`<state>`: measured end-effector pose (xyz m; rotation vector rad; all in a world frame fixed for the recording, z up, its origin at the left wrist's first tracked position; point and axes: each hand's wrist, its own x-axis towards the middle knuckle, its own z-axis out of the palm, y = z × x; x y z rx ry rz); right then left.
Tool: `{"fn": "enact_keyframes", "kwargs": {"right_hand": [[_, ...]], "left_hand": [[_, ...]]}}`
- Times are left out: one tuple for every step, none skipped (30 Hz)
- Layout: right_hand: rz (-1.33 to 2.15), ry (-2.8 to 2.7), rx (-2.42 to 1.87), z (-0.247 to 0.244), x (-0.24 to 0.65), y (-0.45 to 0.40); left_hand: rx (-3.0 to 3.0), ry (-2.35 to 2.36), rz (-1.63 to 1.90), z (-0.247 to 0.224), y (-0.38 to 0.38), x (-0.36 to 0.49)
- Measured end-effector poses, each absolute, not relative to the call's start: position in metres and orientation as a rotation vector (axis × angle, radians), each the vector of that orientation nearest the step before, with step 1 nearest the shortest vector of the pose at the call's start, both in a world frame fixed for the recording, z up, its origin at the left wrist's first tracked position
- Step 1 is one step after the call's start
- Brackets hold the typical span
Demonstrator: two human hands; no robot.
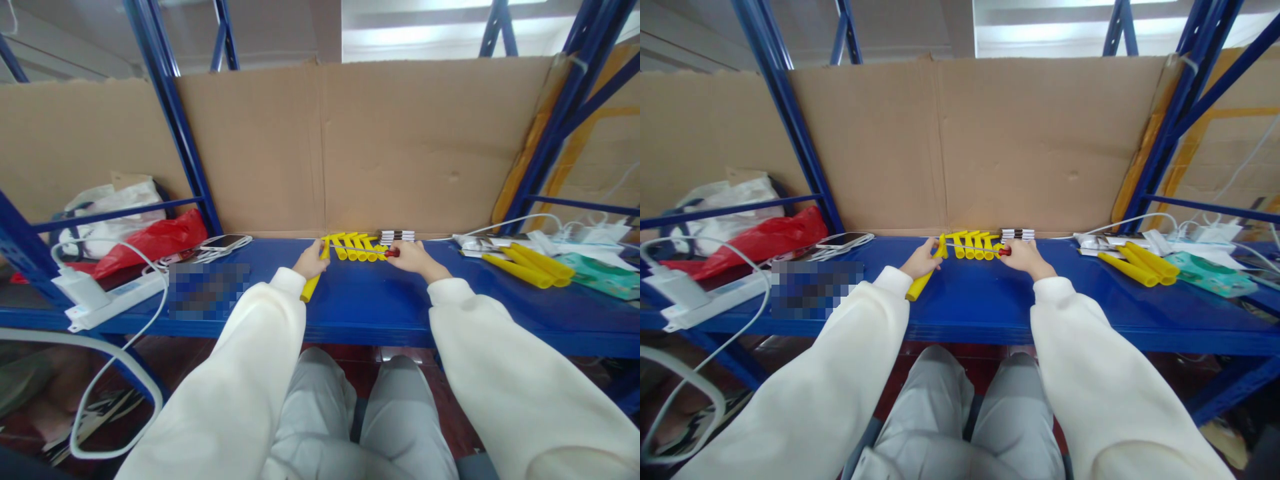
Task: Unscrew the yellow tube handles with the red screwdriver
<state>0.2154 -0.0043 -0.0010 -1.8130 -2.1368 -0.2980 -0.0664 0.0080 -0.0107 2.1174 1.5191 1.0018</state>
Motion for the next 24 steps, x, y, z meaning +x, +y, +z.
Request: {"fn": "enact_keyframes", "kwargs": {"right_hand": [[-0.312,-2.139,-1.805,-0.0013,0.2157,-0.0040],[-0.327,-2.143,-1.799,-0.0018,0.2161,-0.0036],[-0.338,-2.148,-1.798,-0.0025,0.2165,-0.0032],[-0.347,-2.148,-1.807,-0.0031,0.2168,-0.0028],[-0.349,-2.143,-1.824,-0.0037,0.2169,-0.0026],[-0.346,-2.133,-1.847,-0.0040,0.2167,-0.0025],[-0.338,-2.120,-1.874,-0.0041,0.2163,-0.0027],[-0.327,-2.110,-1.899,-0.0039,0.2156,-0.0030],[-0.316,-2.106,-1.916,-0.0034,0.2148,-0.0035],[-0.307,-2.106,-1.922,-0.0028,0.2139,-0.0041],[-0.300,-2.111,-1.918,-0.0021,0.2131,-0.0046],[-0.297,-2.113,-1.910,-0.0015,0.2125,-0.0050],[-0.295,-2.114,-1.901,-0.0010,0.2121,-0.0052],[-0.294,-2.114,-1.892,-0.0009,0.2121,-0.0052],[-0.295,-2.114,-1.887,-0.0010,0.2124,-0.0049],[-0.297,-2.115,-1.882,-0.0015,0.2130,-0.0045],[-0.300,-2.118,-1.878,-0.0023,0.2138,-0.0039],[-0.298,-2.121,-1.873,-0.0034,0.2147,-0.0031],[-0.289,-2.125,-1.865,-0.0044,0.2156,-0.0024],[-0.271,-2.133,-1.856,-0.0055,0.2162,-0.0018],[-0.249,-2.141,-1.847,-0.0062,0.2165,-0.0013],[-0.231,-2.147,-1.843,-0.0066,0.2165,-0.0010],[-0.222,-2.151,-1.845,-0.0066,0.2162,-0.0009],[-0.222,-2.152,-1.853,-0.0062,0.2156,-0.0010]], "left_hand": [[2.118,1.517,1.003,-0.0110,0.0085,-0.0665],[2.120,1.514,1.001,-0.0112,0.0089,-0.0665],[2.124,1.510,0.999,-0.0113,0.0092,-0.0665],[2.128,1.507,0.996,-0.0113,0.0093,-0.0665],[2.132,1.506,0.993,-0.0111,0.0092,-0.0663],[2.134,1.509,0.988,-0.0107,0.0089,-0.0661],[2.135,1.515,0.983,-0.0102,0.0083,-0.0658],[2.135,1.521,0.978,-0.0097,0.0075,-0.0654],[2.135,1.525,0.976,-0.0092,0.0067,-0.0650],[2.135,1.528,0.977,-0.0087,0.0058,-0.0647],[2.134,1.527,0.981,-0.0083,0.0050,-0.0643],[2.132,1.524,0.986,-0.0081,0.0045,-0.0641],[2.130,1.522,0.989,-0.0079,0.0041,-0.0640],[2.129,1.522,0.988,-0.0079,0.0040,-0.0640],[2.128,1.524,0.983,-0.0080,0.0042,-0.0641],[2.129,1.527,0.977,-0.0080,0.0045,-0.0643],[2.131,1.529,0.972,-0.0081,0.0048,-0.0645],[2.134,1.531,0.966,-0.0081,0.0051,-0.0647],[2.135,1.533,0.963,-0.0080,0.0053,-0.0649],[2.133,1.532,0.962,-0.0079,0.0053,-0.0650],[2.129,1.528,0.963,-0.0077,0.0051,-0.0650],[2.123,1.524,0.966,-0.0075,0.0048,-0.0649],[2.116,1.520,0.971,-0.0074,0.0044,-0.0647],[2.109,1.516,0.976,-0.0072,0.0040,-0.0645]]}}
